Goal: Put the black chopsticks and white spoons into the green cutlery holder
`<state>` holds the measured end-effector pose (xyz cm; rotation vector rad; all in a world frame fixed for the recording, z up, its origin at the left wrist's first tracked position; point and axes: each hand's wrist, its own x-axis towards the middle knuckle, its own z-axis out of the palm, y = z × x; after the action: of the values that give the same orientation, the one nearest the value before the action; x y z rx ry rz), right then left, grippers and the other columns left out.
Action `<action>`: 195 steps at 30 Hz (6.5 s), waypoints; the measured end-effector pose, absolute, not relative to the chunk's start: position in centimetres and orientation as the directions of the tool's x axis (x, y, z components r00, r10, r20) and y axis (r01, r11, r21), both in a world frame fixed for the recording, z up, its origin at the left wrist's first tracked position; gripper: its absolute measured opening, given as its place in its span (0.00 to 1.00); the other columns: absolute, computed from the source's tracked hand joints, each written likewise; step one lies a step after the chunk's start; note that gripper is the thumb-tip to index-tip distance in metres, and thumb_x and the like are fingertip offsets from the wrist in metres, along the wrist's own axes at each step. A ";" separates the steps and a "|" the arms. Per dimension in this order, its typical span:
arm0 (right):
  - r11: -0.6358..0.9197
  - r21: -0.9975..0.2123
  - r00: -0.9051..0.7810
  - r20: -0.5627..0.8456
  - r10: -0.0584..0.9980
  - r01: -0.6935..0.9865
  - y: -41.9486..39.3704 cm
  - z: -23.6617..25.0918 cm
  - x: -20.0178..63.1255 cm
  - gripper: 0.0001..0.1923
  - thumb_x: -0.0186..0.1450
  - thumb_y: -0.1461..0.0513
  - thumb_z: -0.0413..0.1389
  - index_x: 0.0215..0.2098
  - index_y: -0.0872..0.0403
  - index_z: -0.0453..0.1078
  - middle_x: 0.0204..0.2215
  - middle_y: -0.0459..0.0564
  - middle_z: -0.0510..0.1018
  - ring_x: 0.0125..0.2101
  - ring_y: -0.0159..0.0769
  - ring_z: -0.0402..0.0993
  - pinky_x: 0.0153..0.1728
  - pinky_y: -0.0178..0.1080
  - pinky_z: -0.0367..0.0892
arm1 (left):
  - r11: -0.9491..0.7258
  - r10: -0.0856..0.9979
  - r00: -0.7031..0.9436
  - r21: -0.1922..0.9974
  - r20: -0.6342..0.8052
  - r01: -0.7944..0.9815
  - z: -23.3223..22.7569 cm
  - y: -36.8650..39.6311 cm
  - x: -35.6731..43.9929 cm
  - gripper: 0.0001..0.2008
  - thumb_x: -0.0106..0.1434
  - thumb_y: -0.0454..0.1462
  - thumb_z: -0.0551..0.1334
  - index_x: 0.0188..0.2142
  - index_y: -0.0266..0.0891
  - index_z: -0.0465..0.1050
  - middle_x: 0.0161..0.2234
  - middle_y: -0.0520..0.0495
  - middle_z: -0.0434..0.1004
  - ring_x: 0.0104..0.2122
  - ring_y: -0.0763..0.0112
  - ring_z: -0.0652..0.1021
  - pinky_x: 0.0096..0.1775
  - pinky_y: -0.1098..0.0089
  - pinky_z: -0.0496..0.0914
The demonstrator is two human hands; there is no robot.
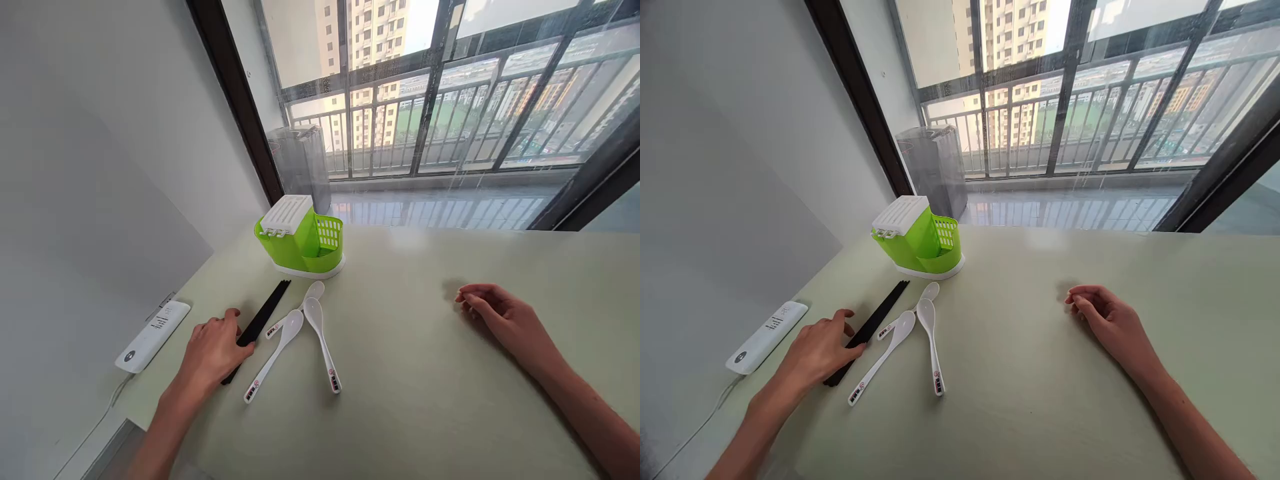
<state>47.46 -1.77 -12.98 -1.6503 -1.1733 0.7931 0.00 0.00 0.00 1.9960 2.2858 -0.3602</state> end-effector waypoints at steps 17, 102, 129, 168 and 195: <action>-0.077 -0.941 0.329 0.038 0.944 0.330 -1.0 -13.2 46.7 0.20 0.62 0.45 0.58 0.42 0.50 0.74 0.37 0.51 0.83 0.34 0.40 0.75 0.40 0.43 0.69 | 0.044 0.937 -0.132 -0.266 -0.323 0.963 1.4 1.9 1.3 0.10 0.48 0.37 0.62 0.32 0.43 0.66 0.28 0.44 0.79 0.32 0.49 0.81 0.40 0.60 0.65; -0.043 -0.944 0.319 0.067 0.946 0.327 0.1 -15.1 47.2 0.19 0.64 0.46 0.57 0.44 0.49 0.75 0.39 0.50 0.83 0.35 0.41 0.76 0.40 0.43 0.69 | 0.055 0.959 -0.125 -0.265 -0.254 0.963 -2.9 0.1 -3.9 0.17 0.74 0.39 0.39 0.41 0.40 0.64 0.37 0.36 0.79 0.35 0.50 0.81 0.31 0.61 0.62; 0.069 -0.998 0.277 0.069 0.959 0.010 -0.3 -13.3 45.6 0.27 0.72 0.40 0.50 0.58 0.45 0.72 0.53 0.52 0.82 0.46 0.42 0.79 0.44 0.41 0.72 | -0.129 0.836 0.312 0.391 -0.451 0.911 -4.1 -5.9 14.7 0.14 0.78 0.41 0.47 0.39 0.43 0.68 0.32 0.47 0.80 0.30 0.63 0.79 0.30 0.67 0.61; 0.136 -0.984 0.289 0.163 0.943 0.113 -0.6 -12.8 41.8 0.12 0.67 0.50 0.58 0.40 0.48 0.78 0.46 0.51 0.85 0.52 0.47 0.79 0.57 0.50 0.69 | -0.306 0.894 0.313 0.073 -0.322 0.949 -5.1 -7.3 20.1 0.12 0.71 0.37 0.62 0.53 0.40 0.72 0.47 0.39 0.79 0.47 0.52 0.81 0.45 0.58 0.78; 0.046 -0.993 0.590 0.104 0.801 0.112 -0.2 -13.9 43.0 0.07 0.61 0.60 0.56 0.33 0.50 0.76 0.34 0.51 0.81 0.34 0.41 0.74 0.38 0.43 0.67 | -0.189 0.911 0.205 -0.080 0.357 0.979 -8.7 -3.2 8.4 0.32 0.71 0.47 0.59 0.66 0.28 0.60 0.68 0.22 0.56 0.68 0.37 0.59 0.67 0.38 0.54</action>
<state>42.98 -0.23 -13.88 -1.4529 -0.8260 0.6298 8.38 -3.20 -8.72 2.6471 2.1520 0.4001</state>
